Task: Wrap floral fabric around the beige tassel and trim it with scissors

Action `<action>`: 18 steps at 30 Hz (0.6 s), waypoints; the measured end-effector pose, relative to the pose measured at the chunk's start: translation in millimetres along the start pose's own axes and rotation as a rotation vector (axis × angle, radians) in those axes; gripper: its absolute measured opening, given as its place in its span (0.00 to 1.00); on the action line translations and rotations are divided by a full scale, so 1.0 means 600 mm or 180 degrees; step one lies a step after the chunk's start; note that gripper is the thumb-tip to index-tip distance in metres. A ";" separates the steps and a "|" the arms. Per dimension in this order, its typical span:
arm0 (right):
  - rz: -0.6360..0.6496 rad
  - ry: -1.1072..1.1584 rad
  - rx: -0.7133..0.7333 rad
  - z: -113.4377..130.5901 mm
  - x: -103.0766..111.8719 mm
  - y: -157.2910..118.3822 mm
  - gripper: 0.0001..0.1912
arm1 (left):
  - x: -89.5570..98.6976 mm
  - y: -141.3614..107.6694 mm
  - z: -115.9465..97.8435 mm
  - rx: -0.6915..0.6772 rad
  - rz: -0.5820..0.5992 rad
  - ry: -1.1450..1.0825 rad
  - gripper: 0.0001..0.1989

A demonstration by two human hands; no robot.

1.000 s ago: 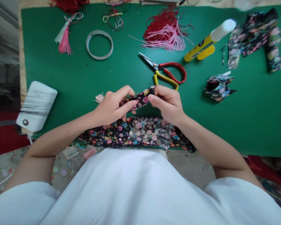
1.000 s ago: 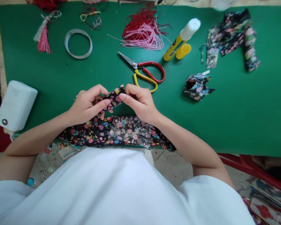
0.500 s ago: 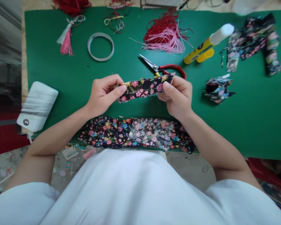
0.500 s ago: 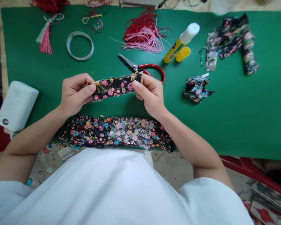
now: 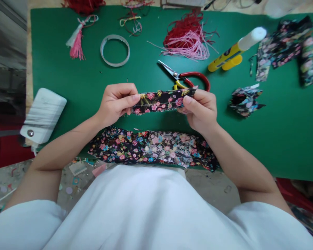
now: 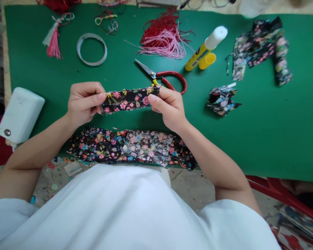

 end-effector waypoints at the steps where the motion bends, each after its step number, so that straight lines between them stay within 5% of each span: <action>1: -0.0012 0.0052 -0.0001 -0.001 -0.001 0.001 0.25 | -0.001 -0.001 -0.001 -0.0023 -0.0007 0.0024 0.17; 18: -0.0178 0.0065 0.0297 -0.007 0.004 0.006 0.22 | -0.006 0.012 0.022 -0.0822 -0.0276 -0.0275 0.21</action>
Point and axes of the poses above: each hand's wrist, its own y-axis towards the middle knuckle, its own x-axis out of the back of the hand, z = x × y, the point moved 2 cm from there along y, towards the middle knuckle, and after that the axes turned 2 degrees about -z, right-handed, at the moved point
